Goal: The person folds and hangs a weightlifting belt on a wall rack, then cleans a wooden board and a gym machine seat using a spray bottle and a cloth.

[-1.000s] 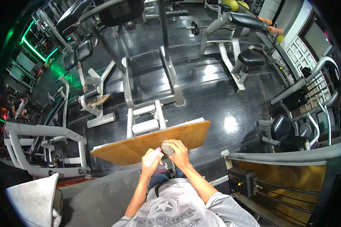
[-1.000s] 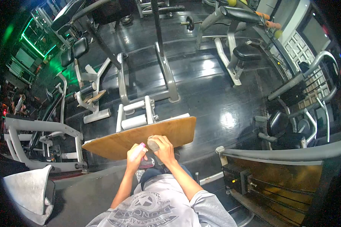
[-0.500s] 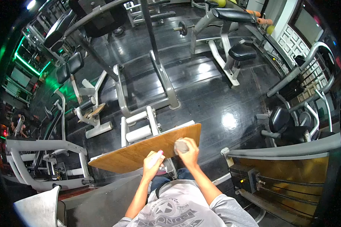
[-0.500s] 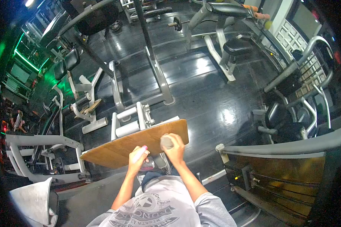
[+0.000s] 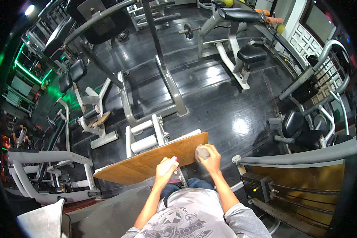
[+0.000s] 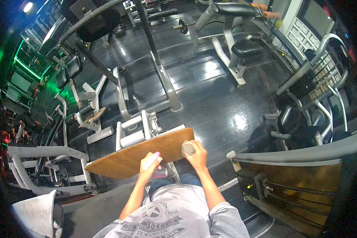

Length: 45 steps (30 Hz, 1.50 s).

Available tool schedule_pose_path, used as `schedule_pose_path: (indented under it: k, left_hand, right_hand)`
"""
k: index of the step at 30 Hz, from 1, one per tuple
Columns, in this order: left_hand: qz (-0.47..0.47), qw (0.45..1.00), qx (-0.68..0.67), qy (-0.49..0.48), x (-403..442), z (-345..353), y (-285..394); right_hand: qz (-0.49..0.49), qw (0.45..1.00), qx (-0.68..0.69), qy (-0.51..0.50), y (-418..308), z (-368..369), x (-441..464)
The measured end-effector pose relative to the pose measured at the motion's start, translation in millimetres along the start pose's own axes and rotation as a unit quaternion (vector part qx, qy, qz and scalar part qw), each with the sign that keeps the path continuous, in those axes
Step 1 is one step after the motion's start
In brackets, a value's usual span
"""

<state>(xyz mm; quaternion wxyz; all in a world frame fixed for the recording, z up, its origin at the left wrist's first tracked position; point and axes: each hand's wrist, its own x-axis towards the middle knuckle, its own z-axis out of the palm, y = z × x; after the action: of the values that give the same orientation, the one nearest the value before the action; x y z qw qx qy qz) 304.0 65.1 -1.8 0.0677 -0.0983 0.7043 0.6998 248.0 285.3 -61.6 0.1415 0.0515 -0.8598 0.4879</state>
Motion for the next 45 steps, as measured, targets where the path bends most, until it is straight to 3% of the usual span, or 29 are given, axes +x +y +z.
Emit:
schedule_pose_path:
  k: [4, 7, 12, 18, 20, 23, 26, 30, 35, 38, 42, 45]
  left_hand:
    - [-0.021, 0.999, -0.040, 0.000, 0.5, 6.1, 3.5]
    - [-0.033, 0.999, -0.035, -0.008, 3.2, 11.7, -0.2]
    - [-0.047, 0.998, -0.021, -0.033, 8.4, 13.2, -8.9]
    - [-0.059, 0.998, -0.017, -0.034, 12.8, 16.9, -10.3]
    - [-0.055, 0.998, -0.010, -0.038, 13.8, 17.0, -11.8]
    - [-0.053, 0.998, -0.003, -0.045, 15.1, 17.6, -14.2]
    - [-0.040, 0.997, 0.027, -0.067, 15.2, 17.6, -17.0]
    - [-0.048, 0.996, 0.000, -0.076, 13.8, 20.2, -19.6]
    - [-0.026, 0.994, 0.013, -0.104, 12.7, 20.5, -27.9]
    - [-0.013, 0.996, -0.014, -0.086, 15.2, 28.1, -36.9]
    - [0.004, 0.999, 0.018, -0.045, 23.1, 45.6, -60.7]
    - [-0.011, 0.997, 0.069, -0.022, 25.7, 57.0, -65.9]
  right_hand:
    - [0.035, 0.998, 0.010, 0.048, 1.8, -15.9, 14.5]
    - [-0.035, 0.996, 0.053, 0.068, -14.6, -12.8, 23.4]
    - [-0.061, 0.992, 0.056, 0.090, -3.1, 0.9, 14.2]
    - [0.062, 0.993, 0.066, 0.074, 35.4, 17.3, -18.2]
    - [0.186, 0.972, 0.094, 0.113, 50.5, 26.2, -27.4]
    - [0.273, 0.944, 0.139, 0.121, 58.9, 30.9, -28.9]
    - [0.271, 0.944, 0.141, 0.127, 28.4, 20.1, -7.5]
    - [0.148, 0.968, 0.114, 0.166, -10.6, 10.7, 17.1]
    - [0.127, 0.970, 0.125, 0.165, 13.7, 25.4, -7.0]
    - [0.149, 0.984, 0.030, 0.098, 45.1, 32.3, -36.3]
    - [0.188, 0.976, 0.058, 0.091, 66.4, 34.0, -59.8]
    - [0.277, 0.947, 0.132, 0.098, 65.5, 22.2, -68.9]
